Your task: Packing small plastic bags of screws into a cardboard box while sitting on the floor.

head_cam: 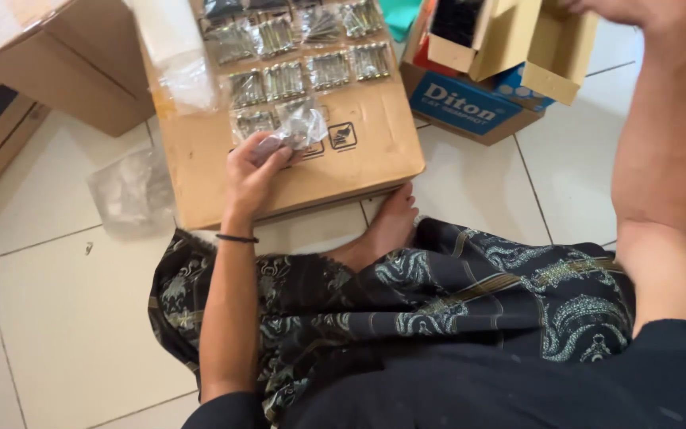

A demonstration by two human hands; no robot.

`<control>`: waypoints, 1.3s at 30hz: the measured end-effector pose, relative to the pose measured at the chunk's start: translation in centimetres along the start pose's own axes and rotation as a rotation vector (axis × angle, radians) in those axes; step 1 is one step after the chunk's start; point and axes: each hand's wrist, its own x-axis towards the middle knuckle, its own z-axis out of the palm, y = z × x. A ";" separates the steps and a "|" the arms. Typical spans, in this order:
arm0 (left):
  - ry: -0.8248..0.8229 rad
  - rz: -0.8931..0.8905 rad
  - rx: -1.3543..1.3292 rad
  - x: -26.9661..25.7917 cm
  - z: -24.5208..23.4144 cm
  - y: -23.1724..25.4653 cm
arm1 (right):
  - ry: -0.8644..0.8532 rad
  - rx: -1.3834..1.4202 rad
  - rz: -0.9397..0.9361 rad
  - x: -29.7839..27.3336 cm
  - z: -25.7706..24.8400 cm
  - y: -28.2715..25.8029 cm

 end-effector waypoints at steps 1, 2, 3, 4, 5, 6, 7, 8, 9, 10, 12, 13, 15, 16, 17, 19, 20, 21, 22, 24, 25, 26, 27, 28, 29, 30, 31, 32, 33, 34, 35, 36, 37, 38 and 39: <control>0.009 0.005 -0.002 -0.1 0.5 0.9 | -0.045 -0.006 0.112 -0.1 0.1 3.3; 0.028 0.017 -0.006 -0.2 0.9 1.8 | -0.089 -0.018 0.214 0.1 0.0 6.3; 0.027 0.022 -0.011 -0.1 0.3 1.4 | -0.132 -0.029 0.315 0.0 0.9 7.1; -0.028 -0.021 -0.127 -0.1 -0.3 0.9 | -0.180 -0.040 0.417 0.4 1.6 7.2; -0.084 -0.064 -0.244 -0.2 -0.9 0.5 | -0.228 -0.050 0.518 2.0 1.6 6.6; -0.078 -0.066 -0.244 -0.2 -0.9 0.5 | -0.233 -0.051 0.515 2.2 2.0 4.4; -0.080 -0.063 -0.257 -0.3 -0.8 0.6 | -0.309 -0.139 0.499 2.4 2.4 2.1; -0.082 -0.059 -0.268 -0.2 -0.8 0.7 | -0.381 -0.225 0.482 2.6 2.8 -0.1; -0.077 -0.060 -0.267 -0.4 -0.7 0.6 | -0.385 -0.226 0.478 3.5 4.7 2.5; -0.078 -0.051 -0.219 -0.3 -0.8 0.7 | -0.464 -0.296 0.506 4.6 6.5 4.9; -0.078 -0.039 -0.165 -0.2 -0.7 0.8 | -0.541 -0.364 0.529 6.1 9.2 8.6; -0.079 -0.047 -0.215 -0.2 -0.6 0.8 | -0.488 -0.364 0.516 6.5 10.3 9.9; -0.082 -0.051 -0.256 -0.2 -0.6 0.8 | -0.429 -0.357 0.500 7.0 11.2 11.0; -0.081 -0.050 -0.265 -0.2 -0.6 0.8 | -0.440 -0.364 0.503 6.9 11.0 10.8; -0.079 -0.049 -0.274 -0.2 -0.6 0.7 | -0.451 -0.372 0.506 6.8 10.9 10.6; -0.064 -0.051 -0.276 -0.2 -0.4 0.6 | -0.428 -0.259 0.541 5.2 9.0 7.3; -0.045 -0.046 -0.280 -0.1 -0.5 0.5 | -0.403 -0.151 0.570 4.9 7.9 5.4; -0.036 -0.041 -0.277 0.0 -0.4 0.5 | -0.403 -0.154 0.559 4.2 7.5 4.8; -0.029 -0.035 -0.180 0.0 -0.5 0.5 | -0.387 -0.092 0.572 3.9 7.1 4.0; -0.003 -0.034 -0.080 -0.1 -0.7 0.3 | -0.383 -0.034 0.569 3.7 6.8 3.1; -0.030 -0.023 -0.145 -0.1 -0.7 0.1 | -0.385 -0.181 0.547 3.9 6.8 2.9; -0.060 -0.006 -0.211 0.1 -0.8 -0.1 | -0.378 -0.326 0.521 4.2 6.5 2.8; -0.042 -0.003 -0.208 0.0 -0.9 -0.5 | -0.382 -0.331 0.504 4.2 7.3 3.9; -0.059 0.004 -0.225 0.1 -1.0 -0.8 | -0.387 -0.210 0.515 4.3 8.0 5.1; -0.077 0.011 -0.243 0.2 -1.1 -1.1 | -0.393 -0.087 0.524 4.4 8.7 6.4; -0.068 0.012 -0.241 0.2 -0.6 -0.9 | -0.398 -0.090 0.516 4.6 8.7 6.4; 0.001 0.020 -0.298 0.2 -0.1 -0.8 | -0.432 -0.118 0.533 4.7 8.7 6.4; 0.066 0.028 -0.354 0.2 0.5 -0.7 | -0.465 -0.146 0.552 4.8 8.7 6.6; 0.073 0.028 -0.352 0.0 0.6 -0.6 | -0.468 -0.148 0.546 4.8 8.7 6.4; 0.082 0.016 -0.370 0.0 0.6 -0.5 | -0.510 -0.188 0.577 5.1 8.6 6.1; 0.090 0.004 -0.388 0.0 0.6 -0.3 | -0.552 -0.228 0.609 5.3 8.4 5.8; 0.094 0.006 -0.385 0.1 0.5 -0.3 | -0.552 -0.228 0.605 5.7 8.9 7.0; 0.088 0.008 -0.394 0.1 0.4 -0.4 | -0.555 -0.222 0.600 6.1 9.4 8.2; 0.082 0.009 -0.405 0.1 0.4 -0.5 | -0.558 -0.217 0.598 6.3 9.9 9.5; 0.084 0.009 -0.405 0.2 0.3 -0.5 | -0.559 -0.218 0.597 6.6 10.3 10.8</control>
